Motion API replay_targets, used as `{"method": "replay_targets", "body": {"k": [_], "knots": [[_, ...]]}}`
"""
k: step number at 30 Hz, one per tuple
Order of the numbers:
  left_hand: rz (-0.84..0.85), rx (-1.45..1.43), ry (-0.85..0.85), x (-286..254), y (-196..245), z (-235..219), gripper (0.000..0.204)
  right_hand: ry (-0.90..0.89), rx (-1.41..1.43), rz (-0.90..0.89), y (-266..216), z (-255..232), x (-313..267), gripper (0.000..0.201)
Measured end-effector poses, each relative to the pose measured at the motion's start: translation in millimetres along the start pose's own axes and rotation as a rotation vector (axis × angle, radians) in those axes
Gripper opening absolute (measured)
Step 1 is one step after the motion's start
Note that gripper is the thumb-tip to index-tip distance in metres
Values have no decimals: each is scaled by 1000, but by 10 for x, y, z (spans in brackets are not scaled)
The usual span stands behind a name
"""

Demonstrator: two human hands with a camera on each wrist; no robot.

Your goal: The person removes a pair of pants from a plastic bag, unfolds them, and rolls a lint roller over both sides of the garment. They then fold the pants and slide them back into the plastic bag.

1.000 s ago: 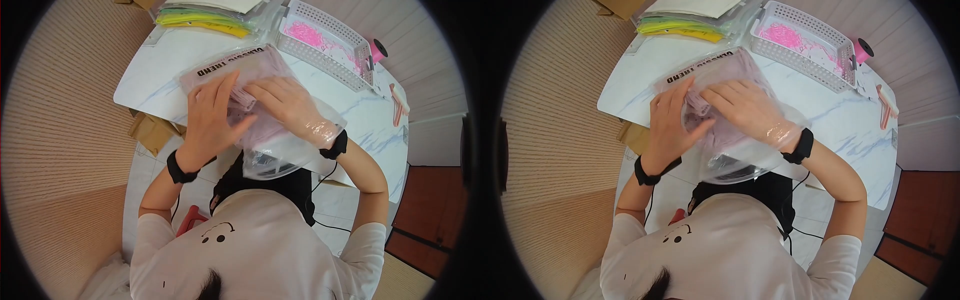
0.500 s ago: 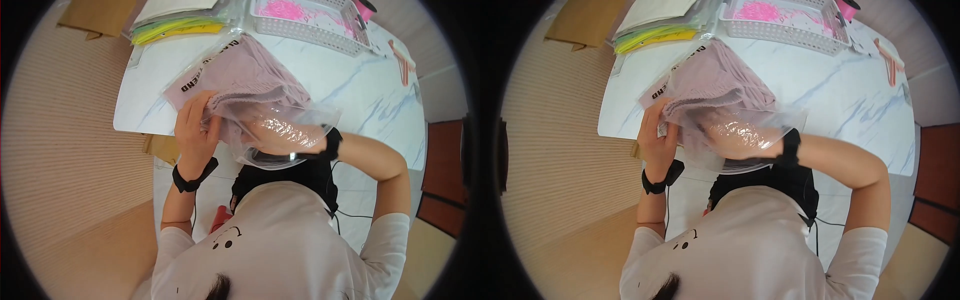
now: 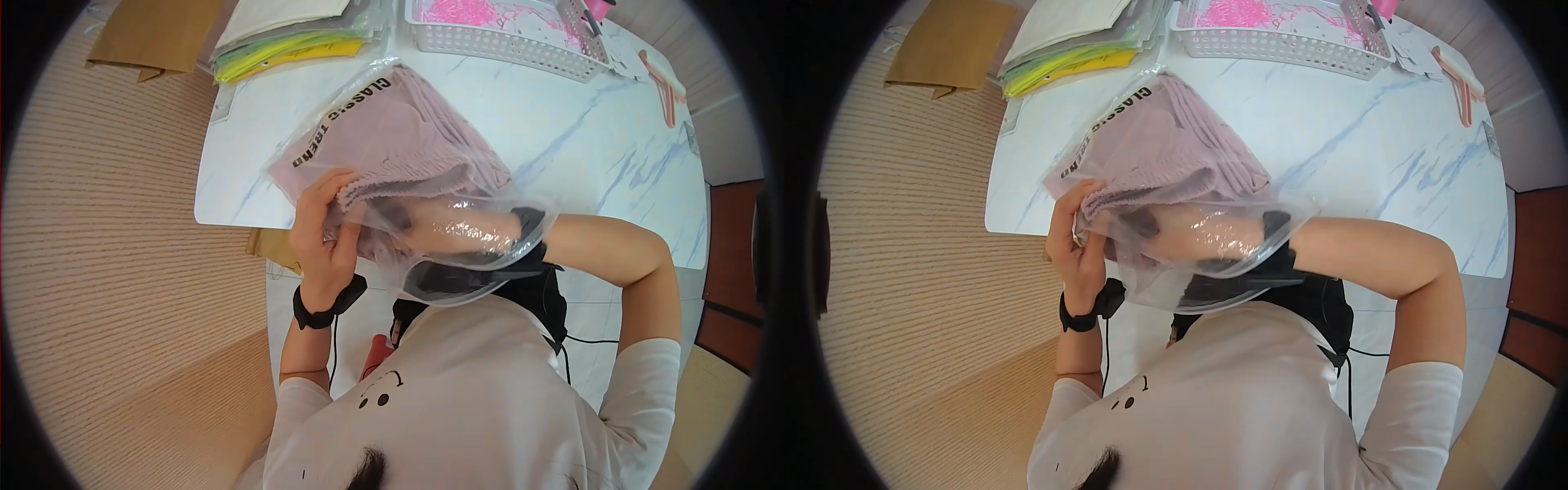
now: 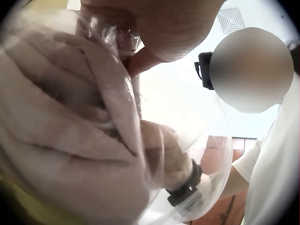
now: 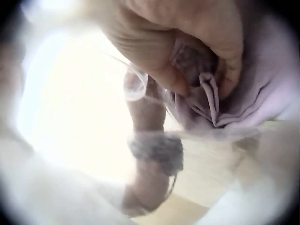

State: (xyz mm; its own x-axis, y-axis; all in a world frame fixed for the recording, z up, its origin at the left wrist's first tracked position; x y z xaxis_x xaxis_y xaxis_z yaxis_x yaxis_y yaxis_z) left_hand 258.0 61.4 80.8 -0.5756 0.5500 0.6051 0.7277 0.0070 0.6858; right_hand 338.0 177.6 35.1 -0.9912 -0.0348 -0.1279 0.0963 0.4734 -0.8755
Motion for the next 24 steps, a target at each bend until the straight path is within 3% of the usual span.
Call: {"method": "replay_targets", "body": {"k": [1, 4, 7, 9, 11, 13, 16, 19, 22, 24], "knots": [[-12, -15, -8, -22, -24, 1, 28, 155, -60, -435, -172, -56, 6, 25], [-56, -81, -33, -52, -79, 36, 28, -136, 210, 22, 4, 14, -5, 24], [-125, -173, -52, -82, -100, 35, 28, -94, 114, -358, -78, 78, -20, 27], [-147, -245, -75, -106, -150, 56, 28, 16, -259, -691, -156, 41, -202, 29], [-195, -265, -96, -134, -140, 81, 31, 103, -534, -846, -206, 61, -313, 32], [-205, -258, -143, -160, -114, 101, 34, 154, -706, -832, -234, 74, -333, 35], [-145, -176, -273, -176, -39, 114, 39, -62, -572, -779, -114, 212, -341, 38], [-28, -33, -407, -157, 66, 119, 44, -270, -344, -610, -110, 178, -360, 42], [84, 94, -449, -198, 97, 131, 49, -74, -342, -573, -55, 9, -570, 43], [122, 137, -482, -250, 85, 156, 50, -35, -462, -559, 9, -24, -700, 45]]}}
Point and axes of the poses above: each hand's wrist, its own x-axis towards the middle knuckle, its own z-axis out of the palm, y = z × x, the point moved 5 cm from there along x, towards the middle knuckle, and after that the axes turned 6 degrees about y, right-handed, at the moved point
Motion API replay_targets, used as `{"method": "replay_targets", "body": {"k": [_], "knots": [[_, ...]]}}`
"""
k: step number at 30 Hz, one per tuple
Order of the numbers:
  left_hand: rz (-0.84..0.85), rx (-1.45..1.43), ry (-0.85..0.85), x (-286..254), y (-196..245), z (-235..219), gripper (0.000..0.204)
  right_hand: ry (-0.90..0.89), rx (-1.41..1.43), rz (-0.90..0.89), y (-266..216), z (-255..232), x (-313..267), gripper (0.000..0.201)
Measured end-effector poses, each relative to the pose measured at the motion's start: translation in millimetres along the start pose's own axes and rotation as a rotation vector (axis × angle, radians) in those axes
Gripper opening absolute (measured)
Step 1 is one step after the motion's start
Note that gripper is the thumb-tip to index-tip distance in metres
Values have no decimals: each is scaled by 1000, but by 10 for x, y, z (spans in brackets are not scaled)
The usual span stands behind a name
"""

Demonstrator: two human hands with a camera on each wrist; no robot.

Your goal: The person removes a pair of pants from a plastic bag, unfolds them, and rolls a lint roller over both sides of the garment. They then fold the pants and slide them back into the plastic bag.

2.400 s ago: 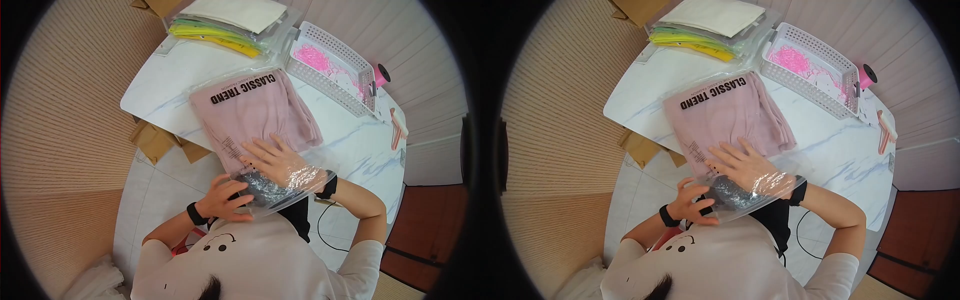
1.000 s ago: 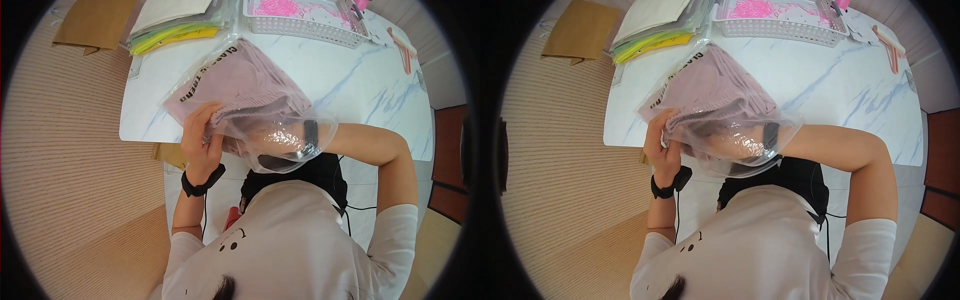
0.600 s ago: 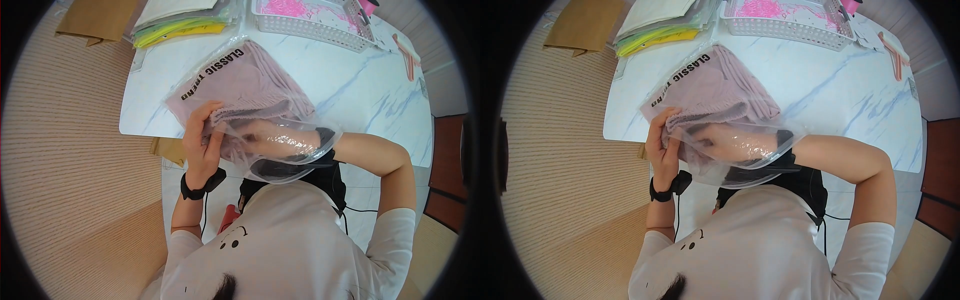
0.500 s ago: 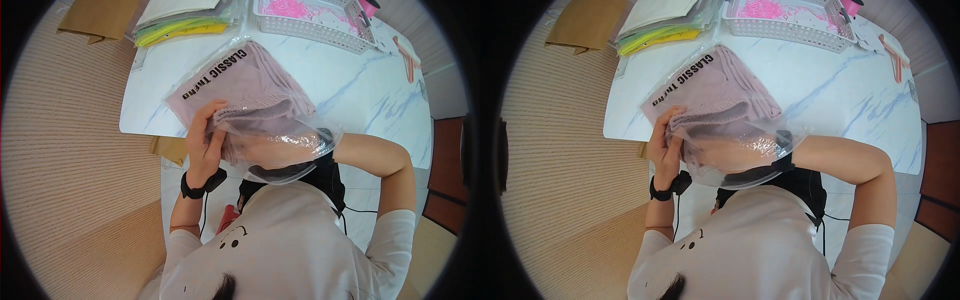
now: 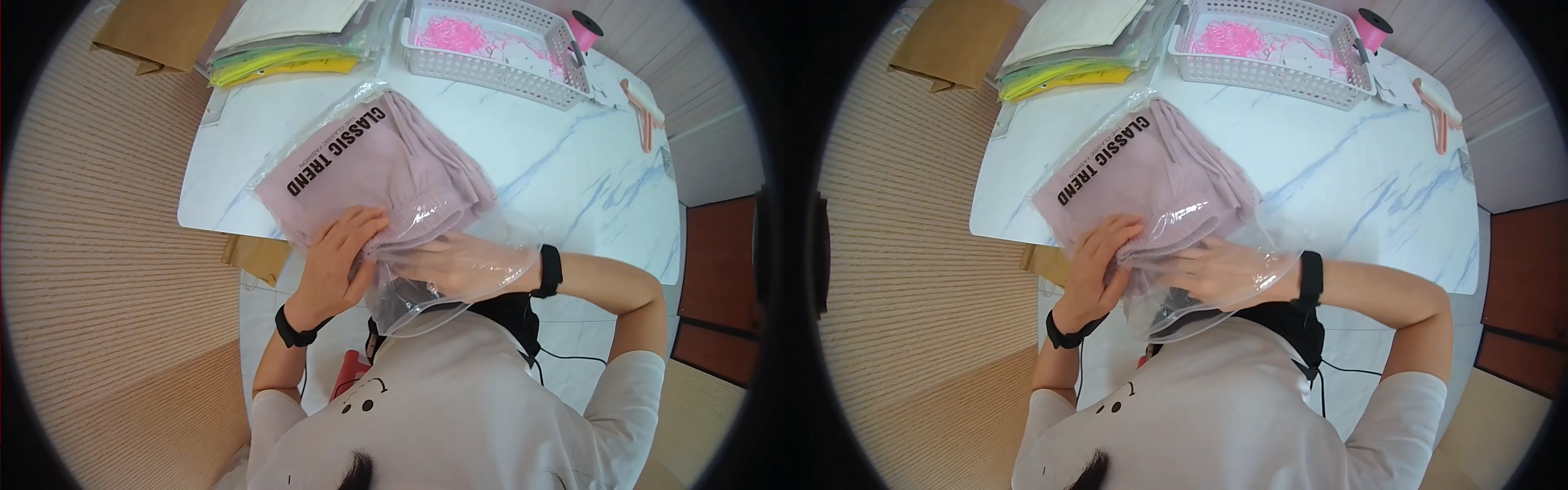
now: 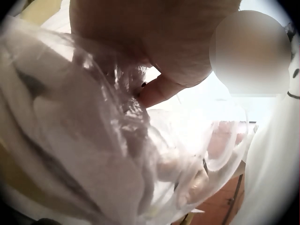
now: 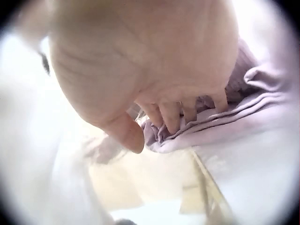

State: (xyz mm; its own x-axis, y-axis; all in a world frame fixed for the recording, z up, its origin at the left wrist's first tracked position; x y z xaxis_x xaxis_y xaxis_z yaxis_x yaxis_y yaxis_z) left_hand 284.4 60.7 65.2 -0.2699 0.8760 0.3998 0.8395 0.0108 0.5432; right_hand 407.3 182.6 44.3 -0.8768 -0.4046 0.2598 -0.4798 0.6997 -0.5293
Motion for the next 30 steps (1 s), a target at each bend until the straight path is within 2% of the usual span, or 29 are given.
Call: {"method": "replay_targets", "body": {"k": [4, 7, 10, 13, 16, 19, 22, 25, 28, 30], "knots": [[28, 89, -16, -78, 4, 80, 52, 15, -399, 105, 225, -49, -307, 47], [58, 137, -32, -84, -6, 120, 52, 249, -692, 328, 392, -201, -432, 50], [90, 143, -41, -85, -26, 142, 50, 236, -818, 360, 399, -214, -366, 45], [87, 115, 11, -69, -7, 153, 47, 116, -756, 282, 331, -222, -307, 36], [85, 84, 79, -66, 2, 128, 46, 95, -695, 128, 444, -173, -276, 30], [82, 66, 71, -37, 18, 168, 45, 101, -800, 174, 458, -387, -225, 37], [77, 52, 16, -22, 1, 172, 45, 240, -892, 395, 611, -333, -216, 43], [89, 64, -17, -3, 16, 171, 46, 178, -795, 539, 702, -245, -213, 51], [87, 22, -19, -11, 54, 120, 45, 109, -840, 514, 661, -252, -232, 50], [89, -54, -4, -16, 109, 26, 46, 151, -890, 424, 503, -296, -211, 49]]}}
Point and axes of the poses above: each hand's wrist, its own x-axis towards the middle knuckle, its own z-axis out of the palm, y = z × x, the point moved 5 cm from there along x, towards the middle knuckle, and after that the axes turned 6 degrees about y, right-handed, at the moved point
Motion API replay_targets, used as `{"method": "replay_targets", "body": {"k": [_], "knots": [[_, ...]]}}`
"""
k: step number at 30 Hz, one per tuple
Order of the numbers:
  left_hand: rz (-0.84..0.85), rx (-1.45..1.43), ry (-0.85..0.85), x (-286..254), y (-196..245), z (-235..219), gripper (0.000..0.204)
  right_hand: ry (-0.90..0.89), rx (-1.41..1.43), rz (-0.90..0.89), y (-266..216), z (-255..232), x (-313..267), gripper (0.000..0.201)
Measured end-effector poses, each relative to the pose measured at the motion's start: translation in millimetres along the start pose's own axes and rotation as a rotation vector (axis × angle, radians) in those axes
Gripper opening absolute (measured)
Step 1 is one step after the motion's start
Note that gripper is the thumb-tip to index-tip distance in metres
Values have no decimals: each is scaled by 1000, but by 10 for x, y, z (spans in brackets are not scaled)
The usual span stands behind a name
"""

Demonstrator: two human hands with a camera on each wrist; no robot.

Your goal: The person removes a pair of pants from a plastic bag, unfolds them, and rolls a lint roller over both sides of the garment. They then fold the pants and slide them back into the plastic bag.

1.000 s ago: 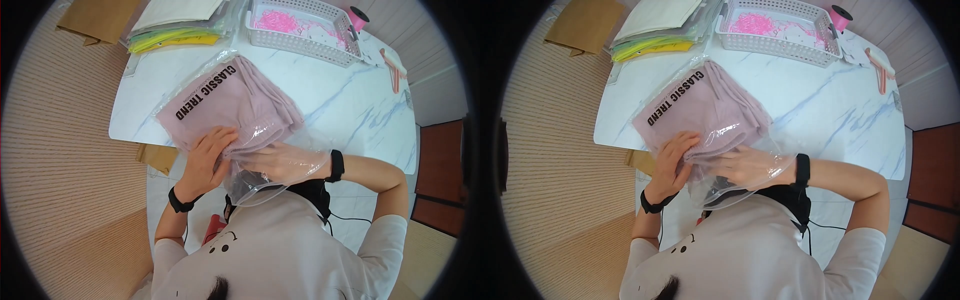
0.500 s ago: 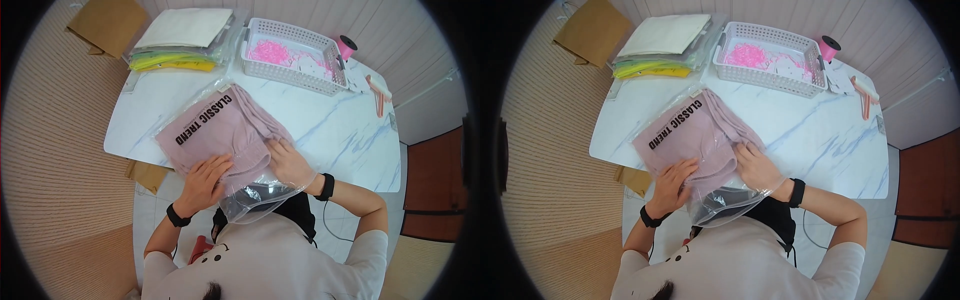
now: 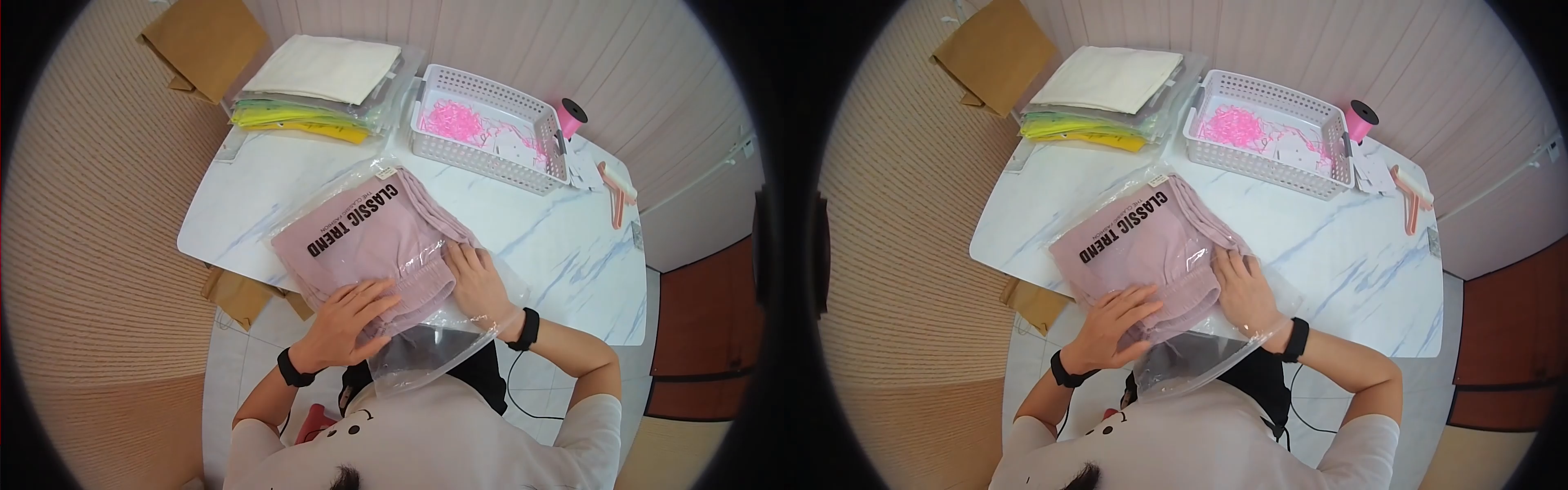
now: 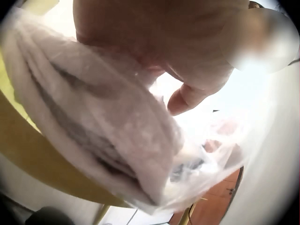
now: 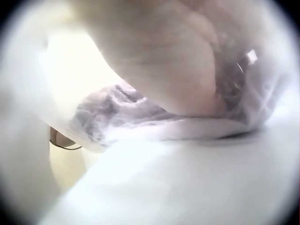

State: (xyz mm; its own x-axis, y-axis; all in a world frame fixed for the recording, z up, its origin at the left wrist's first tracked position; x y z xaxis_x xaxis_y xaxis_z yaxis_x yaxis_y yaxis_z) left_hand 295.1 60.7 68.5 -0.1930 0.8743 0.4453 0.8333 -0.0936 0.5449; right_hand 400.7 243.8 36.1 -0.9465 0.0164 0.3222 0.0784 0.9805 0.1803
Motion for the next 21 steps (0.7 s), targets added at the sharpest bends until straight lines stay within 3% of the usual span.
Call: {"method": "replay_targets", "body": {"k": [4, 7, 10, 13, 16, 19, 21], "knots": [[29, 15, 67, -91, -52, -24, 47, 38, 97, -20, 23, -26, -40, 45], [29, 84, 39, -116, -97, 77, 49, -105, 603, 223, 121, -110, 3, 41], [28, 112, 51, -107, -86, 108, 50, -360, 1252, 805, 142, -93, 50, 44], [18, 110, 45, -110, -93, 129, 51, -213, 1457, 727, 84, 11, 38, 54], [10, 121, 25, -141, -95, 143, 54, 159, 815, 264, 138, 34, 8, 58], [16, 148, 1, -194, -88, 119, 56, 85, 723, 259, 174, 181, -145, 61], [15, 152, 14, -307, -56, 40, 59, -225, 867, 422, 168, -103, -139, 60]]}}
Point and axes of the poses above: each hand's wrist, its own x-axis towards the middle knuckle, its own z-axis out of the palm, y = z × x, the point moved 5 cm from there along x, towards the middle knuckle, and after that the axes turned 6 degrees about y, right-handed, at the moved point
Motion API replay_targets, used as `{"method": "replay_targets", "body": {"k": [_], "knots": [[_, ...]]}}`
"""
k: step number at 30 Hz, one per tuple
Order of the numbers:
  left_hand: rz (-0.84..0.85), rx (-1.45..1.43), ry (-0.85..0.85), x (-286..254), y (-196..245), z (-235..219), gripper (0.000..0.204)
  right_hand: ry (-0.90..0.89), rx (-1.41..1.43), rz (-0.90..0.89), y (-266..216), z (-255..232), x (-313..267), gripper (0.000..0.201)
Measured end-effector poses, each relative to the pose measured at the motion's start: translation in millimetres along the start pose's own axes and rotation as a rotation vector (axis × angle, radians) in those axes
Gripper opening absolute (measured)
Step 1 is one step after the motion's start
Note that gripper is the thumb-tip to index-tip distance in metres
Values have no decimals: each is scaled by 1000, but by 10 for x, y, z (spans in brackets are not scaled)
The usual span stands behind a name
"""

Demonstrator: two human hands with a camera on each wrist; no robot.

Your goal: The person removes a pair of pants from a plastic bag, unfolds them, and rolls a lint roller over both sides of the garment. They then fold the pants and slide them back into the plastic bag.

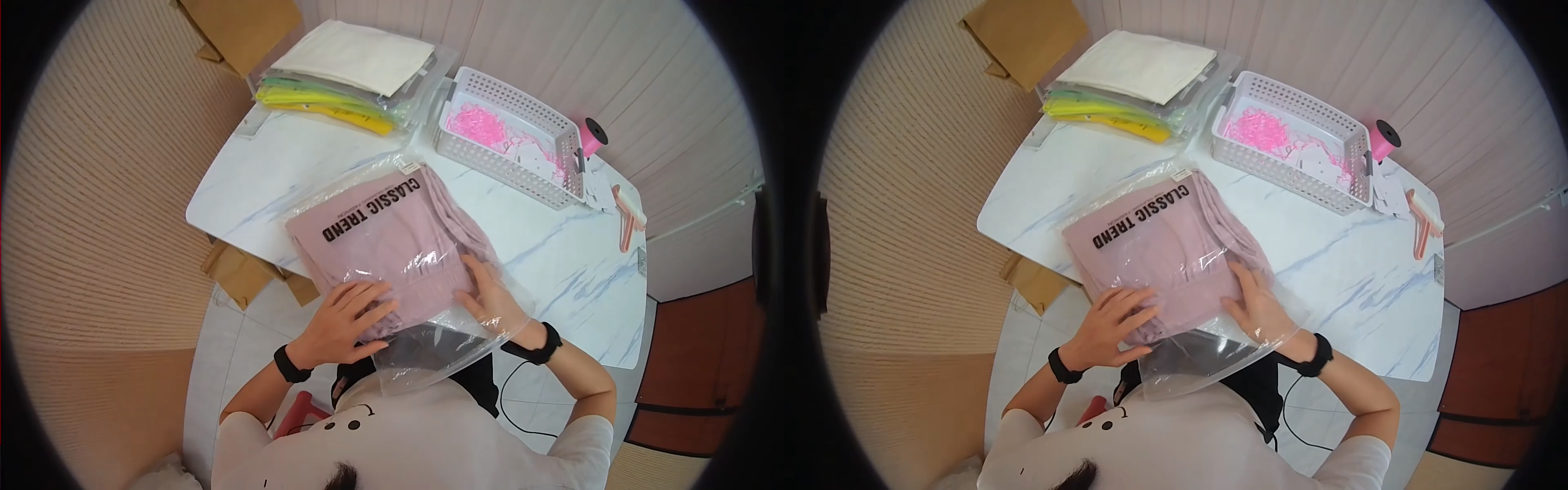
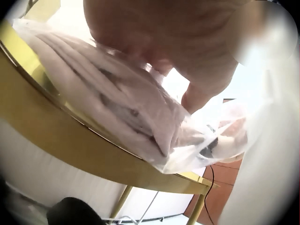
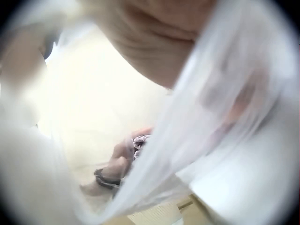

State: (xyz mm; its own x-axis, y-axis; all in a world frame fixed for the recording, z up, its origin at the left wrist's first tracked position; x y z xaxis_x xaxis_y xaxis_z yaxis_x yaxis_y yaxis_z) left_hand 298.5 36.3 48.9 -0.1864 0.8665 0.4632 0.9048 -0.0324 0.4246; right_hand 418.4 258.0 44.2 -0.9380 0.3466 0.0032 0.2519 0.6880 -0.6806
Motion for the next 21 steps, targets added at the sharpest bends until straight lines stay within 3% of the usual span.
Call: {"method": "replay_targets", "body": {"k": [1, 6, 9, 12, 15, 18, 21], "knots": [[11, 6, 34, -108, -1, -20, 60, -123, 52, 133, -54, -36, -62, 60], [106, 10, 143, -657, 108, 105, 64, -14, -133, -325, 87, -310, -482, 41], [180, 37, 186, -742, 236, 252, 62, 27, -136, 20, 209, -523, -687, 25], [227, 39, 200, -593, 245, 258, 61, 128, -164, 243, 124, -724, -681, 17], [280, 31, 121, -402, 223, 250, 63, 239, -450, 115, 1, -780, -655, 15], [336, -44, 52, -276, 342, 290, 66, -94, -384, 303, 314, -535, -657, 16], [300, -180, 86, -43, 547, 329, 66, -46, 132, 281, 61, -369, -555, 17]]}}
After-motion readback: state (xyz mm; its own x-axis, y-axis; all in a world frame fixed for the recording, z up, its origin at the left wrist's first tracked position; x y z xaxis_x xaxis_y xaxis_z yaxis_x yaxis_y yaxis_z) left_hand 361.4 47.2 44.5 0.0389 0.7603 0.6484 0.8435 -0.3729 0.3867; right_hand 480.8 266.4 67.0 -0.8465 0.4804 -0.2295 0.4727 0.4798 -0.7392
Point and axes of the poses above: each hand's wrist, its own x-axis towards the middle knuckle, its own z-axis out of the palm, y = z × x, the point moved 5 cm from there along x, towards the middle knuckle, and after that the axes turned 6 degrees about y, right-handed, at the moved point
